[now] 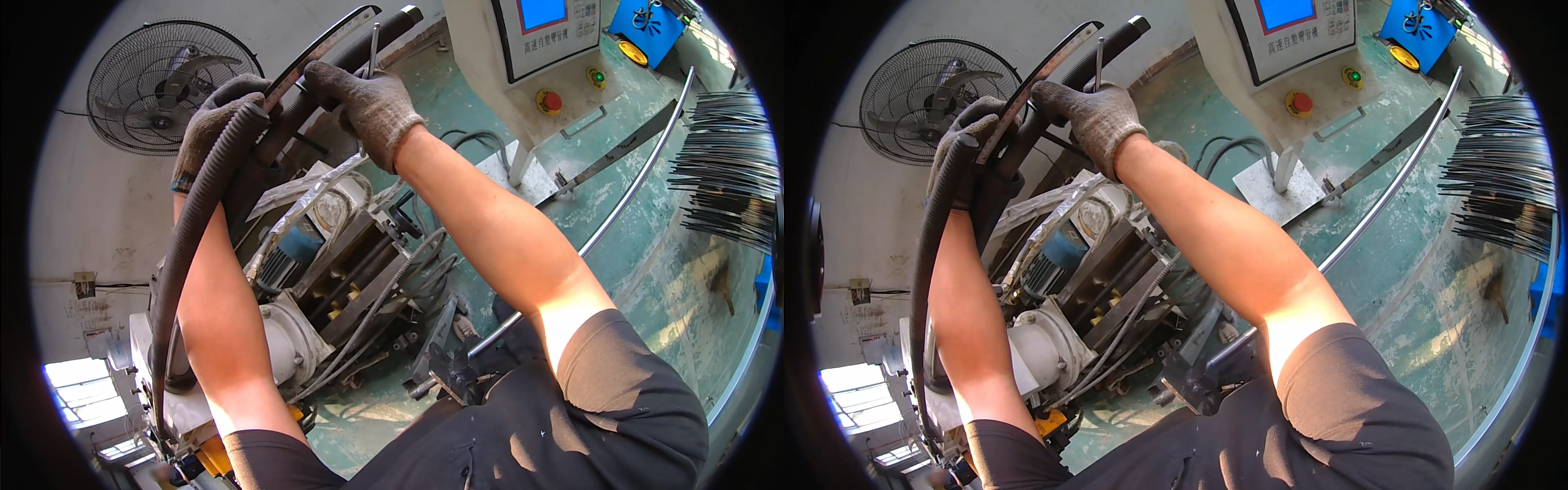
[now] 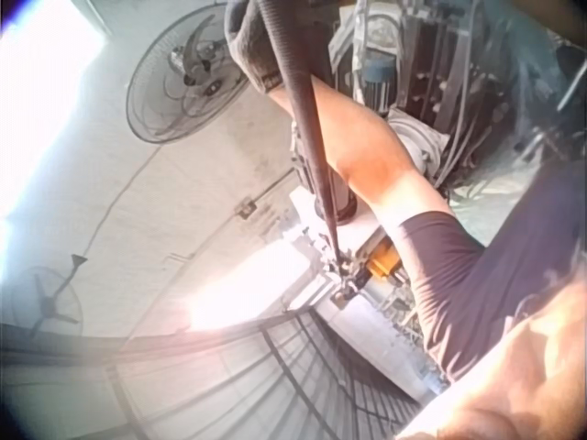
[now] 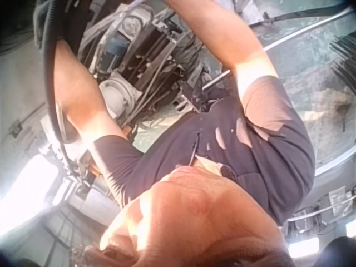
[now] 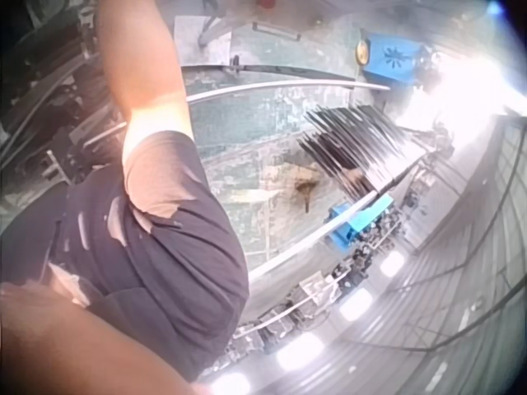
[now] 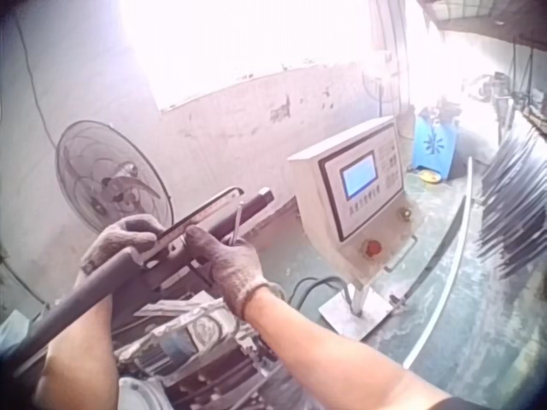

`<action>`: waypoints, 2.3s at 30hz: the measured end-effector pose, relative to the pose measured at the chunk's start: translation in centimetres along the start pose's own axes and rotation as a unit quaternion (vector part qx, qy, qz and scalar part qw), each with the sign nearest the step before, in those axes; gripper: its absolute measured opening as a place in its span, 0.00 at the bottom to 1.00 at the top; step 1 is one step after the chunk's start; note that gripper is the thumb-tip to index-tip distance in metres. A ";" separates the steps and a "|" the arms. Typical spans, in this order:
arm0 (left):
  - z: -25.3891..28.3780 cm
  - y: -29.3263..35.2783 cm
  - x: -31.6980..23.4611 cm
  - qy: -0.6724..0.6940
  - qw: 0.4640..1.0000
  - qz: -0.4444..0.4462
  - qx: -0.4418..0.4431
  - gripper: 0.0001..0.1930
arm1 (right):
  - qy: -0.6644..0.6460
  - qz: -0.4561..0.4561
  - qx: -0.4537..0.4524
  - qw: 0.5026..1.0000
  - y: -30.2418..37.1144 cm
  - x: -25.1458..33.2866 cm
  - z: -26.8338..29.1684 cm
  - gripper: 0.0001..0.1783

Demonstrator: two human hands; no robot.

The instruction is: The person repeatedly picks up long metal rods, straightens them on a wooden workbench, and feeds them into a manual bending machine to form U-shaped pieces. The person then stacks the bent rods on a nearby rack.

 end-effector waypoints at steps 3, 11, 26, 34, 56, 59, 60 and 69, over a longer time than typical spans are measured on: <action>0.4 -0.1 0.0 0.010 0.999 0.020 0.033 0.16 | -0.047 -0.035 0.024 0.998 0.6 -0.5 0.2 0.19; -0.5 1.5 -0.2 0.025 0.998 0.003 0.062 0.16 | -0.012 -0.026 0.034 0.999 0.8 -0.3 -0.2 0.21; 6.0 -1.8 -0.4 -0.139 0.978 -0.143 -0.065 0.32 | 0.102 0.000 -0.061 0.993 18.5 11.8 13.8 0.20; 7.5 3.1 1.3 0.017 0.943 -0.183 -0.277 0.12 | 0.239 0.163 -0.103 0.952 24.3 27.8 33.2 0.23; -80.8 -2.3 -6.7 -0.248 0.910 -0.248 0.223 0.09 | -0.038 0.116 -0.160 0.980 10.2 48.0 63.8 0.21; -86.5 -7.3 -8.4 -0.210 0.907 -0.272 0.244 0.07 | -0.027 0.138 -0.212 0.967 6.7 52.0 67.6 0.20; -88.7 -8.8 -8.9 -0.205 0.902 -0.272 0.264 0.06 | -0.042 0.148 -0.219 0.963 5.8 53.4 69.2 0.19; -102.6 -24.1 -17.9 -0.212 0.917 -0.279 0.190 0.04 | 0.382 0.333 -0.192 0.840 -6.8 72.2 85.9 0.18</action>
Point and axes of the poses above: each hand's wrist, its own y-axis away from the middle knuckle, its own z-axis out of the back of the hand, x = y × z, the point moved 10 cm from there along -y, towards the middle knuckle, and after that the axes turned 12 degrees about z, right-handed, at the moved point
